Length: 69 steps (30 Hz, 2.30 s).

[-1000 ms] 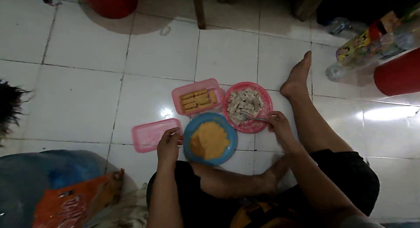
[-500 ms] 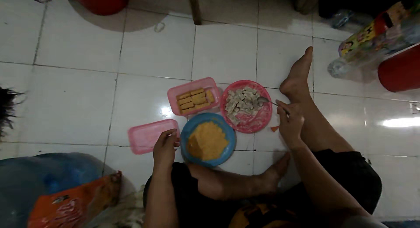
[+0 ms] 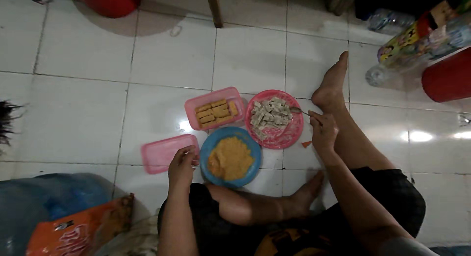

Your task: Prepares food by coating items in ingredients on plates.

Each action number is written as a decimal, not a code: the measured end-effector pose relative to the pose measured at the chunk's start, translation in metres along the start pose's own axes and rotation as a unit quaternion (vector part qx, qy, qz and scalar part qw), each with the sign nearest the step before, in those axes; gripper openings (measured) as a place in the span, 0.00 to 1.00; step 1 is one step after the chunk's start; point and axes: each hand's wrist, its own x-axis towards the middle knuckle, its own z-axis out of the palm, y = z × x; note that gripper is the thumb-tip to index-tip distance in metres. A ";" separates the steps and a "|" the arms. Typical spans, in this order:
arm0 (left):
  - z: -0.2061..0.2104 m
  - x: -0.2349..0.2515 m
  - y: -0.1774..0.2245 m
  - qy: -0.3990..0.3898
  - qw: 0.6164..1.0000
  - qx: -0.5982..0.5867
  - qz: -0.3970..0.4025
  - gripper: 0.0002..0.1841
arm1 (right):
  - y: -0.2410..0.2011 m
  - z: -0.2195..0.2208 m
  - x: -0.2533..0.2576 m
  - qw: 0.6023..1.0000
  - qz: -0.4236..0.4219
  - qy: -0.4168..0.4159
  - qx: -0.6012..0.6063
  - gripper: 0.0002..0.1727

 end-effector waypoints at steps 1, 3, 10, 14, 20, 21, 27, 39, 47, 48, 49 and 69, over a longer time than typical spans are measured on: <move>0.000 0.000 0.000 0.001 1.000 -0.001 -0.002 0.18 | 0.000 0.000 -0.001 1.000 0.028 -0.005 0.012 0.15; 0.000 0.000 0.001 0.001 1.000 -0.005 -0.004 0.18 | -0.003 -0.004 -0.003 0.993 0.110 -0.018 0.051 0.15; 0.002 -0.001 0.003 0.001 1.000 -0.014 -0.011 0.18 | 0.005 -0.003 -0.003 0.983 0.139 0.015 0.118 0.16; 0.002 -0.001 0.001 0.005 1.000 -0.015 -0.002 0.17 | -0.003 -0.003 -0.002 0.981 0.153 0.003 0.115 0.15; 0.001 -0.001 0.000 -0.008 1.000 -0.003 0.006 0.19 | -0.010 -0.016 -0.003 0.982 0.108 0.032 0.154 0.14; 0.001 -0.001 0.001 -0.007 1.000 -0.005 0.003 0.19 | -0.007 -0.014 -0.003 0.983 0.107 0.033 0.145 0.14; 0.001 -0.003 0.001 0.000 1.000 -0.022 0.003 0.18 | -0.014 -0.012 -0.011 0.985 0.128 -0.004 0.117 0.13; 0.002 -0.004 0.002 -0.005 1.000 -0.029 -0.001 0.18 | -0.038 -0.002 -0.022 0.990 0.078 -0.014 0.117 0.13; 0.000 -0.004 0.001 -0.011 1.000 -0.020 0.002 0.19 | -0.042 0.002 -0.028 0.997 0.021 -0.011 0.071 0.13; 0.000 -0.003 0.000 -0.011 1.000 -0.018 0.007 0.19 | -0.044 0.001 -0.031 0.998 0.001 -0.013 0.068 0.13; 0.000 -0.003 -0.002 -0.012 1.000 -0.019 0.010 0.19 | -0.045 -0.001 -0.032 0.997 -0.013 -0.019 0.070 0.13; 0.001 -0.002 -0.005 -0.011 1.000 -0.021 0.012 0.20 | -0.024 -0.009 -0.042 0.989 -0.077 -0.104 0.070 0.11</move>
